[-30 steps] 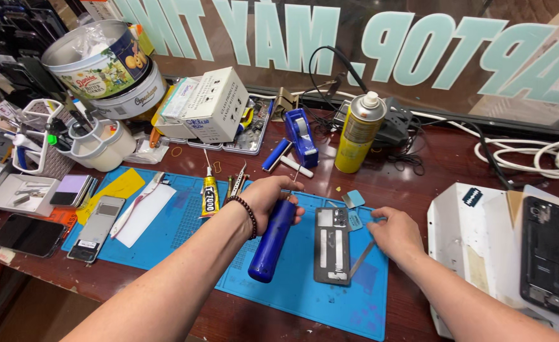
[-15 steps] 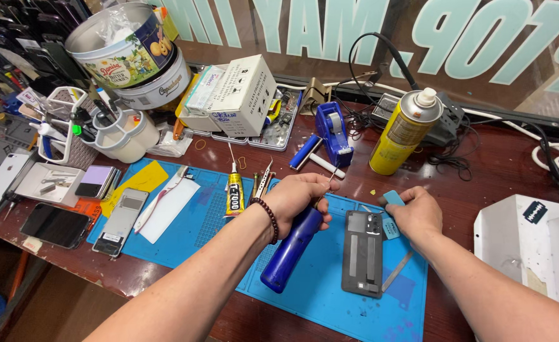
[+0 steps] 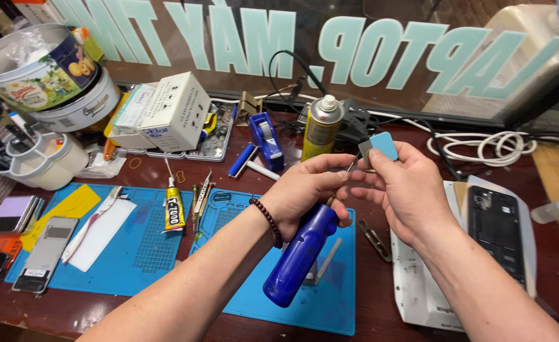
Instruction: The person disassembles a smartphone, removes the back cover, and uses a screwdriver to adjust internal components. They then apply adhesive around the camera module area and reattach the back cover.
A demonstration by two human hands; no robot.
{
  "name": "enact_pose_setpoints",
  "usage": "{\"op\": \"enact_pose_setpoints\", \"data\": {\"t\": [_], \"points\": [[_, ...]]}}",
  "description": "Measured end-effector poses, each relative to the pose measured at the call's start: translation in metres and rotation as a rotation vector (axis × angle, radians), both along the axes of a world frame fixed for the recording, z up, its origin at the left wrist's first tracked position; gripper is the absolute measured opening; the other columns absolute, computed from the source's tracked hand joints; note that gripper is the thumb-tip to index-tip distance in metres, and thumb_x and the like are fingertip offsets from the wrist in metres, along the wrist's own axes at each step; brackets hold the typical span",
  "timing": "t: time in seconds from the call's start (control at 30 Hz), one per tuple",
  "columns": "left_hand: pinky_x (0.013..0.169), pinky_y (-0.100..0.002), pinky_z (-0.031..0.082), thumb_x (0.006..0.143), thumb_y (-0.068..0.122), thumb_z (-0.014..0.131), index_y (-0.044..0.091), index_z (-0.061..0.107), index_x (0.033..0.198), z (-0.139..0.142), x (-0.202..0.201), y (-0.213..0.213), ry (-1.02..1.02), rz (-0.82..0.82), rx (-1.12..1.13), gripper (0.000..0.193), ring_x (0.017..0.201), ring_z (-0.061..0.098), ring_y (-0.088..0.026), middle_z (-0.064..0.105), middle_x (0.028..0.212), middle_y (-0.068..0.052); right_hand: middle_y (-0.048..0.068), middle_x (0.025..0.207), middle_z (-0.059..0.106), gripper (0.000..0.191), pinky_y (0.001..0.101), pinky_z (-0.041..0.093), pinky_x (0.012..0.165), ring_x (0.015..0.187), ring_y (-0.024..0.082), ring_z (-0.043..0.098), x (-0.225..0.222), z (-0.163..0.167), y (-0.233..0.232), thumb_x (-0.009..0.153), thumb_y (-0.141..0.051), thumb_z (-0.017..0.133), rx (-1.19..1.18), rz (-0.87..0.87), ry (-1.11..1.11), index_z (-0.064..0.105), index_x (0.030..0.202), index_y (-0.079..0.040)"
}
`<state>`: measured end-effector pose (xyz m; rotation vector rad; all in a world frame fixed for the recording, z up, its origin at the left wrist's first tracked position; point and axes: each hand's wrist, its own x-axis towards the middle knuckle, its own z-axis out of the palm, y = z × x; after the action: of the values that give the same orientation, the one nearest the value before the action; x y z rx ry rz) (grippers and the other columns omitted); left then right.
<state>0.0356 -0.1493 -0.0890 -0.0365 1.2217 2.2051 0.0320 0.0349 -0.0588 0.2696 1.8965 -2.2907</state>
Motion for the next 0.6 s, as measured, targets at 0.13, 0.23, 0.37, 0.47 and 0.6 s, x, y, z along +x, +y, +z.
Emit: {"op": "enact_pose_setpoints", "data": {"t": [0.13,0.23,0.37,0.47,0.6], "points": [[0.056,-0.033,0.061,0.097,0.014,0.064,0.009,0.056,0.142,0.016,0.007,0.025,0.031,-0.021,0.025,0.046,0.058,0.069,-0.015,0.065,0.077,-0.003,0.008,0.097,0.068,0.016,0.034,0.06,0.064,0.081,0.018,0.069,0.009,0.017,0.018,0.101,-0.017,0.056,0.028,-0.025,0.072,0.06,0.112,-0.006],[0.054,-0.03,0.057,0.097,0.015,0.065,0.01,0.057,0.141,0.022,0.013,0.041,0.069,-0.039,0.034,0.045,0.059,0.069,-0.014,0.067,0.078,-0.004,0.008,0.094,0.069,0.015,0.0319,0.06,0.061,0.078,0.017,0.068,0.017,0.025,0.032,0.1,-0.014,0.056,0.07,-0.017,0.115,0.06,0.11,-0.004],[0.05,-0.028,0.055,0.096,0.013,0.065,0.007,0.06,0.139,0.03,0.021,0.055,0.07,-0.035,0.014,0.044,0.058,0.067,-0.012,0.068,0.078,-0.004,0.01,0.088,0.067,0.012,0.0317,0.06,0.059,0.073,0.017,0.067,0.025,0.033,0.045,0.1,-0.011,0.057,0.144,-0.043,0.161,0.059,0.104,0.0],[0.051,-0.027,0.055,0.098,0.013,0.065,0.006,0.061,0.14,0.037,0.024,0.065,0.108,-0.043,0.013,0.043,0.058,0.067,-0.011,0.068,0.078,-0.004,0.01,0.085,0.066,0.01,0.0315,0.061,0.059,0.071,0.016,0.067,0.029,0.036,0.052,0.1,-0.01,0.058,0.18,-0.08,0.201,0.058,0.101,0.0],[0.051,-0.028,0.057,0.097,0.013,0.064,0.006,0.061,0.139,0.042,0.029,0.073,0.085,-0.041,0.026,0.042,0.058,0.066,-0.011,0.068,0.077,-0.003,0.01,0.083,0.066,0.01,0.0315,0.061,0.06,0.07,0.015,0.066,0.033,0.039,0.061,0.1,-0.01,0.059,0.169,-0.086,0.22,0.057,0.099,0.0]]}}
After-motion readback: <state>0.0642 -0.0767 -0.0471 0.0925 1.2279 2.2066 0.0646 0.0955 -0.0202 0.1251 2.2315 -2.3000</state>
